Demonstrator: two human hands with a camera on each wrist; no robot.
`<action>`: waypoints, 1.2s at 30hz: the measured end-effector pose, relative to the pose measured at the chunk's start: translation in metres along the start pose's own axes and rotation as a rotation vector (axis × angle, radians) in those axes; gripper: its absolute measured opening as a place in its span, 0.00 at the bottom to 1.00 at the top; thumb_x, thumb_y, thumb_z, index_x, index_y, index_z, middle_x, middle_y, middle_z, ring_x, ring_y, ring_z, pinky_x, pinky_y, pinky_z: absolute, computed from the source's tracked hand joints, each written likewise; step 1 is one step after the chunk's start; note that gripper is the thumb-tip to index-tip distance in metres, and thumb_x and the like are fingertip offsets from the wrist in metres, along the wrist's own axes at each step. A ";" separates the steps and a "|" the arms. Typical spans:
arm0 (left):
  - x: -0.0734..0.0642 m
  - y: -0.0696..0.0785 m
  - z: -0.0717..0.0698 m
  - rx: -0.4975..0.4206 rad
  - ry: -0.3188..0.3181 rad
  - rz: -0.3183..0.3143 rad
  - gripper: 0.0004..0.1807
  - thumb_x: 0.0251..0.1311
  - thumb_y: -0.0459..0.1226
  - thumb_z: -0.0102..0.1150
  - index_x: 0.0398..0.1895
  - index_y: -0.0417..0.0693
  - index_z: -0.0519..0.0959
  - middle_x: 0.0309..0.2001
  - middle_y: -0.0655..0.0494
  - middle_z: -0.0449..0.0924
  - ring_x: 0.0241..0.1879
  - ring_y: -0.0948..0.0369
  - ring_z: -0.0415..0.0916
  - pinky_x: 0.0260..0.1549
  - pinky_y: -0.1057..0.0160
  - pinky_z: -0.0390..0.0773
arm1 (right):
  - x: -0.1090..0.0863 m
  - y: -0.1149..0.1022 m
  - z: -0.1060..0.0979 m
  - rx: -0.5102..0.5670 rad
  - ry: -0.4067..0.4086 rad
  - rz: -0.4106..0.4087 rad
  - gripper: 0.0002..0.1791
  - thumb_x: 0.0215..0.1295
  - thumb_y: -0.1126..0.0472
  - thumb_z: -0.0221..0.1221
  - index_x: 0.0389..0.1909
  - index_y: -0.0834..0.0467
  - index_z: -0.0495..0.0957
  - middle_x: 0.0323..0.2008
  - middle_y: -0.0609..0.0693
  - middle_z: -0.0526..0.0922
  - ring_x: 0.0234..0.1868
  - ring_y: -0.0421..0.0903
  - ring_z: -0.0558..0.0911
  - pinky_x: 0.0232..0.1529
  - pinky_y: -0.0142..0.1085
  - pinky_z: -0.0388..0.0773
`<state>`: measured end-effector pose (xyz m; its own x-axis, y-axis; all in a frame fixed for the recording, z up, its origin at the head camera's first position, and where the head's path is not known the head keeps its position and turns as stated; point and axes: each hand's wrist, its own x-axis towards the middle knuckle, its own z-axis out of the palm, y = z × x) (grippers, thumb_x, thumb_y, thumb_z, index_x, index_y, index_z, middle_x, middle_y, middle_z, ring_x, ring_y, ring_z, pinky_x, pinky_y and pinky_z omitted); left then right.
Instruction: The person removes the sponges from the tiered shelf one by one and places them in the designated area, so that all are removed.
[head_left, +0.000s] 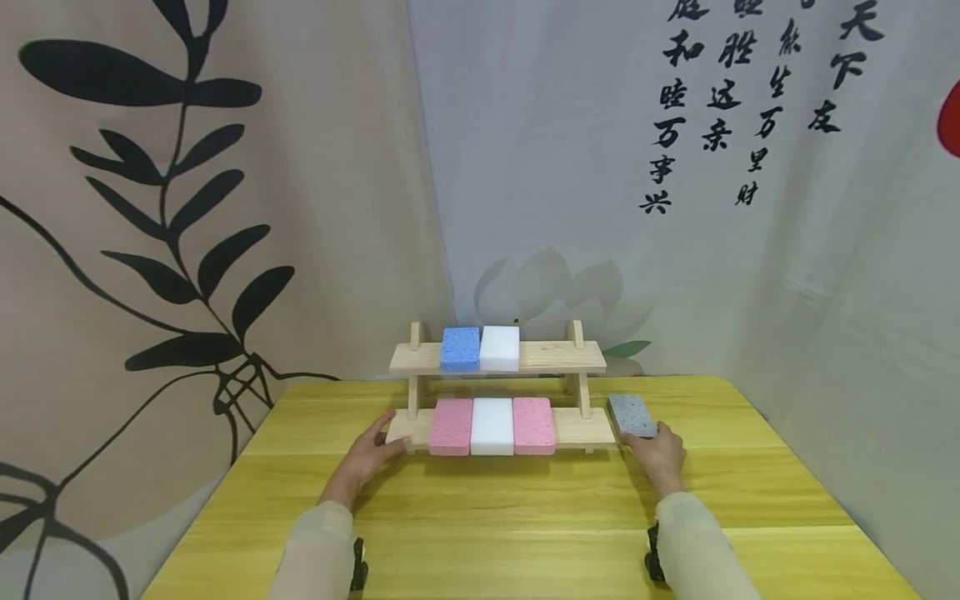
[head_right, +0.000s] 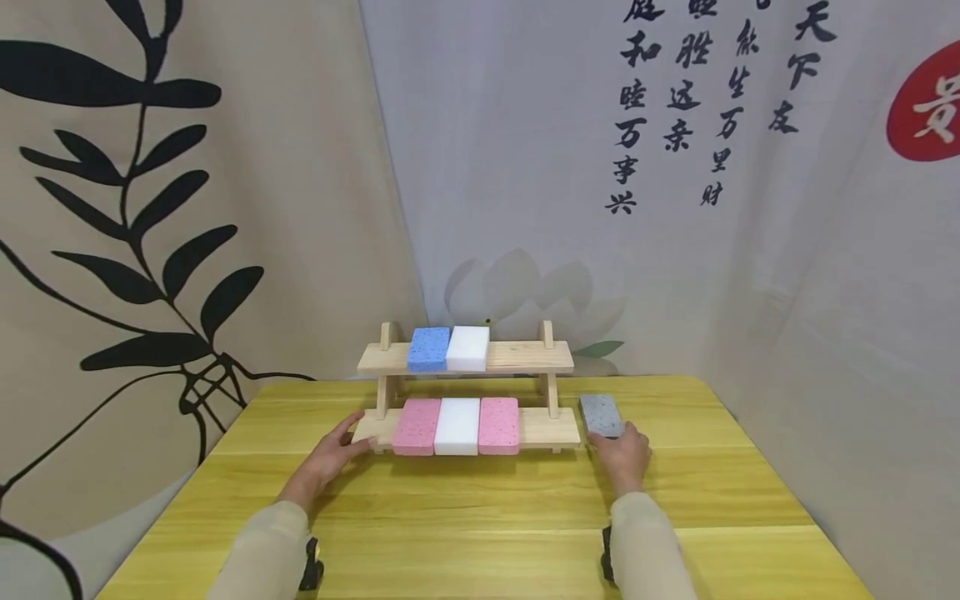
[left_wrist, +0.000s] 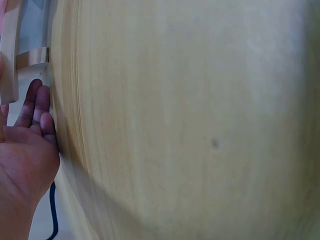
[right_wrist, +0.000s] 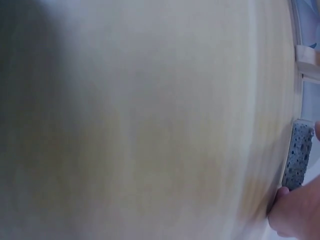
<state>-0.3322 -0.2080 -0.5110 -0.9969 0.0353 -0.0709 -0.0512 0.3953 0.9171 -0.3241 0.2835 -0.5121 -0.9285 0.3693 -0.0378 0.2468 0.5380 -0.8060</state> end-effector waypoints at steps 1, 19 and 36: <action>0.000 0.000 0.000 0.000 -0.002 0.004 0.44 0.64 0.52 0.64 0.79 0.55 0.54 0.63 0.32 0.68 0.59 0.42 0.70 0.60 0.37 0.65 | 0.000 0.000 -0.001 0.003 -0.001 0.005 0.49 0.66 0.52 0.61 0.72 0.78 0.46 0.67 0.81 0.51 0.66 0.77 0.54 0.65 0.65 0.56; -0.002 0.001 0.000 0.001 -0.010 -0.001 0.45 0.64 0.52 0.63 0.79 0.55 0.53 0.66 0.29 0.64 0.62 0.39 0.67 0.61 0.35 0.63 | -0.006 -0.010 -0.025 0.051 0.007 -0.035 0.50 0.68 0.49 0.59 0.74 0.76 0.43 0.69 0.78 0.51 0.68 0.77 0.48 0.65 0.66 0.54; -0.002 0.003 -0.002 0.010 -0.017 -0.015 0.45 0.64 0.53 0.63 0.79 0.57 0.52 0.70 0.29 0.58 0.67 0.36 0.59 0.63 0.35 0.61 | -0.001 -0.039 -0.042 0.089 0.058 -0.077 0.51 0.69 0.45 0.59 0.76 0.69 0.43 0.72 0.73 0.50 0.71 0.73 0.46 0.66 0.64 0.54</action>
<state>-0.3304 -0.2088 -0.5071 -0.9948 0.0451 -0.0917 -0.0657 0.4047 0.9121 -0.3209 0.2944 -0.4558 -0.9254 0.3746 0.0582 0.1477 0.4976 -0.8547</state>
